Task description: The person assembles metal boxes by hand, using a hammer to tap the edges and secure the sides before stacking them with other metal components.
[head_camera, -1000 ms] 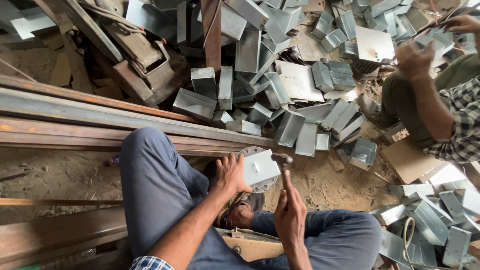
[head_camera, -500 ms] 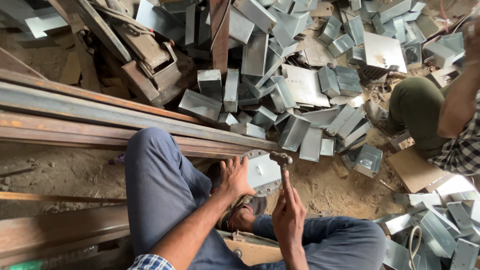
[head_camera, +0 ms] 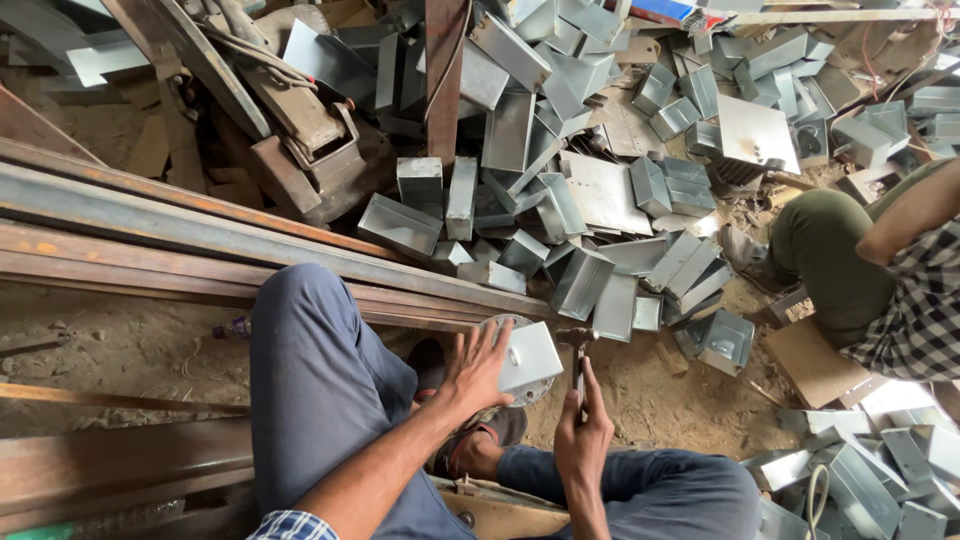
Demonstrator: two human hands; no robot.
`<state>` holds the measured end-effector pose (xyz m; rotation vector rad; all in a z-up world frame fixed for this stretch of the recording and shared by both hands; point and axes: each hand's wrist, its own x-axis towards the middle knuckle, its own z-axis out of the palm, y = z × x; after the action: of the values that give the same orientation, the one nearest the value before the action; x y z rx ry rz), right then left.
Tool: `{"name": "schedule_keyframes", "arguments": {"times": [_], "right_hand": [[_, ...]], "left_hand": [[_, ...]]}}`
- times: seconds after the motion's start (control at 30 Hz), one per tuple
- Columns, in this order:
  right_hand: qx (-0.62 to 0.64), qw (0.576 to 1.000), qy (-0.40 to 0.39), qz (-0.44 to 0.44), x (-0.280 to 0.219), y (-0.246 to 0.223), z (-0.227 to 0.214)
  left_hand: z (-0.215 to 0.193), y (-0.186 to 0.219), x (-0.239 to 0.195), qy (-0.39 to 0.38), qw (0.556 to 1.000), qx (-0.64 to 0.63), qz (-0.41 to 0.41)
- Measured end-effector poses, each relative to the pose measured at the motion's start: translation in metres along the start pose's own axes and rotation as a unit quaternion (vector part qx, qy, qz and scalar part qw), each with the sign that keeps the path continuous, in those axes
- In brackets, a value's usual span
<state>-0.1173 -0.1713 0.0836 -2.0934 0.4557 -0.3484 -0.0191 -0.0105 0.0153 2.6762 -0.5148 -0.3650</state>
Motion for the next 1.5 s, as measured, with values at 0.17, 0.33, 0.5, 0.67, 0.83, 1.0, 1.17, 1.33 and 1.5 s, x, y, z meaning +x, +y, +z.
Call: {"name": "schedule_keyframes", "arguments": {"times": [0.17,0.33,0.5,0.67,0.83,1.0,1.17,1.33,1.5], "right_hand": [[0.001,0.997,0.028,0.067,0.003,0.020,0.010],[-0.016,0.992,0.017,0.121,0.002,0.021,0.007],[0.009,0.998,-0.024,0.057,0.003,0.023,0.012],[-0.074,0.989,-0.121,0.035,-0.001,0.049,0.025],[-0.089,0.981,-0.160,-0.057,-0.013,0.088,0.039],[-0.074,0.970,-0.229,0.035,-0.015,0.121,0.045],[-0.050,0.950,-0.293,0.099,-0.014,0.109,0.041],[-0.040,0.947,-0.302,0.099,-0.013,0.094,0.039],[-0.085,0.966,-0.242,0.021,-0.016,0.101,0.042]], "left_hand": [[-0.003,0.004,0.001,0.016,1.000,-0.018,0.016],[-0.034,0.000,0.021,-0.020,0.954,-0.228,-0.193],[-0.056,-0.015,0.025,0.093,0.778,-0.565,-0.258],[-0.073,-0.019,0.022,0.027,0.526,-0.799,-0.289],[-0.078,-0.010,0.009,-0.010,0.406,-0.912,-0.061],[-0.102,-0.001,-0.018,0.174,0.682,-0.670,0.238],[-0.105,-0.008,-0.029,-0.126,0.358,-0.913,0.150],[-0.089,-0.014,-0.019,-0.142,0.340,-0.924,0.100],[-0.090,-0.004,-0.007,-0.064,0.492,-0.864,0.086]]}}
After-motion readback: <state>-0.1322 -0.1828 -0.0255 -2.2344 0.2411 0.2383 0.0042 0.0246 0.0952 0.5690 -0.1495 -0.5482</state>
